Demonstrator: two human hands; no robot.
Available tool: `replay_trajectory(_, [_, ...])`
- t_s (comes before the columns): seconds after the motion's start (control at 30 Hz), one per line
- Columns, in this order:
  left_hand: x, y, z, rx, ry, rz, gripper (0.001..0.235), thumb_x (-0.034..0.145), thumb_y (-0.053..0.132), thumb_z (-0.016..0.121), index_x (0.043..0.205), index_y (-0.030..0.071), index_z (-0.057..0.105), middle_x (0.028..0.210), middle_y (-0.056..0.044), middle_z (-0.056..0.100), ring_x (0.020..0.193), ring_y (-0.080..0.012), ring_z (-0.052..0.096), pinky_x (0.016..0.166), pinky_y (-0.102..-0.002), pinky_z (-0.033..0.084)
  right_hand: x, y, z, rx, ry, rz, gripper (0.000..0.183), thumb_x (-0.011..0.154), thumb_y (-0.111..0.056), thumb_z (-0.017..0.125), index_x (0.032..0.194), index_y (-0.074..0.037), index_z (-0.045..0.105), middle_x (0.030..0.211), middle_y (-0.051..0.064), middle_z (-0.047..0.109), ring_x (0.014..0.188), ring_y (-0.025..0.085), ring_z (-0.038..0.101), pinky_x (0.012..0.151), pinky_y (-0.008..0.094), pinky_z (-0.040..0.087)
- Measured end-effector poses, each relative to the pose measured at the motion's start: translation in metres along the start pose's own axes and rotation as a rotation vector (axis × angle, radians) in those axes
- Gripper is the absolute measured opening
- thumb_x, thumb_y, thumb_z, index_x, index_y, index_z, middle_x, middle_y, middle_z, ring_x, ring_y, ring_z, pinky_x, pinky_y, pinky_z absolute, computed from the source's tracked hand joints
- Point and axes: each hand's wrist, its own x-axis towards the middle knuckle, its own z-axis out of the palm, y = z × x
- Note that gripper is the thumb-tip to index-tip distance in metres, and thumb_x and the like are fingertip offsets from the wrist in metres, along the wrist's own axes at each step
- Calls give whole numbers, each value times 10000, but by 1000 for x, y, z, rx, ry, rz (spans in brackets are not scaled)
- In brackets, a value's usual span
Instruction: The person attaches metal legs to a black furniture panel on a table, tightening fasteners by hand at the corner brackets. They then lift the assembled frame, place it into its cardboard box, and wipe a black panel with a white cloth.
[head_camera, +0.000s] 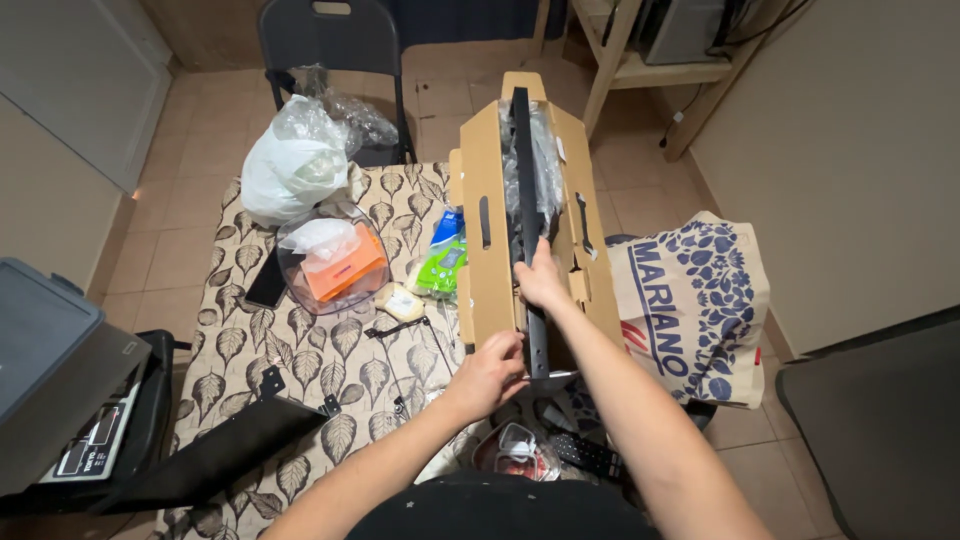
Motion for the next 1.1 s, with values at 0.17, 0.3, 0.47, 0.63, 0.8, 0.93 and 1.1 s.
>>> replay_trajectory(0.17, [-2, -3, 4, 41, -14, -12, 207, 816, 227, 789, 816, 105, 622, 1088, -44, 545, 1322, -301, 552, 822, -415, 633, -5, -15, 2, 87, -15, 14, 594, 884, -216, 616, 1456, -175, 462, 1216, 270, 655, 1073, 387, 704, 867, 464, 578])
replay_trajectory(0.3, [-1, 6, -1, 97, -4, -39, 197, 817, 233, 787, 822, 115, 629, 1106, -33, 507, 1324, -291, 513, 809, -404, 638, 1, -9, 9, 147, -17, 22, 588, 877, -174, 608, 1447, -147, 465, 1181, 303, 672, 946, 375, 743, 743, 416, 635])
replay_trajectory(0.47, [0, 2, 2, 92, 3, 23, 234, 851, 272, 754, 785, 116, 592, 1064, -30, 507, 1271, -281, 538, 757, -367, 640, 1, -8, 4, 59, -39, 8, 577, 911, -213, 599, 1456, -121, 433, 1293, 332, 622, 1234, 423, 620, 1009, 508, 527])
replay_trajectory(0.63, [5, 8, -7, 130, -27, 44, 230, 851, 272, 743, 782, 111, 593, 1047, -21, 524, 1238, -256, 562, 706, -361, 647, 12, -1, 11, 30, -50, 11, 569, 928, -240, 585, 1455, -106, 418, 1315, 332, 611, 1269, 423, 596, 1049, 506, 505])
replay_trajectory(0.8, [12, 12, -13, 217, -48, 84, 196, 822, 256, 752, 766, 118, 624, 990, 0, 524, 1130, -229, 594, 633, -363, 647, 17, 0, 13, 0, -71, 18, 543, 946, -244, 551, 1444, -87, 403, 1297, 343, 616, 1261, 434, 601, 1051, 512, 507])
replay_trajectory(0.93, [13, 11, -15, 201, -47, 107, 193, 835, 254, 739, 754, 130, 616, 986, 7, 519, 1118, -222, 597, 626, -354, 639, 33, 10, 20, -25, -90, 18, 537, 942, -240, 550, 1428, -80, 387, 1287, 352, 617, 1257, 443, 601, 1053, 518, 504])
replay_trajectory(1.1, [16, 11, -14, 195, -60, 102, 192, 824, 251, 745, 757, 125, 617, 984, 11, 524, 1078, -211, 606, 588, -364, 636, 43, 19, 23, -61, -131, 16, 525, 944, -246, 548, 1403, -67, 367, 1289, 354, 614, 1252, 443, 604, 1038, 533, 508])
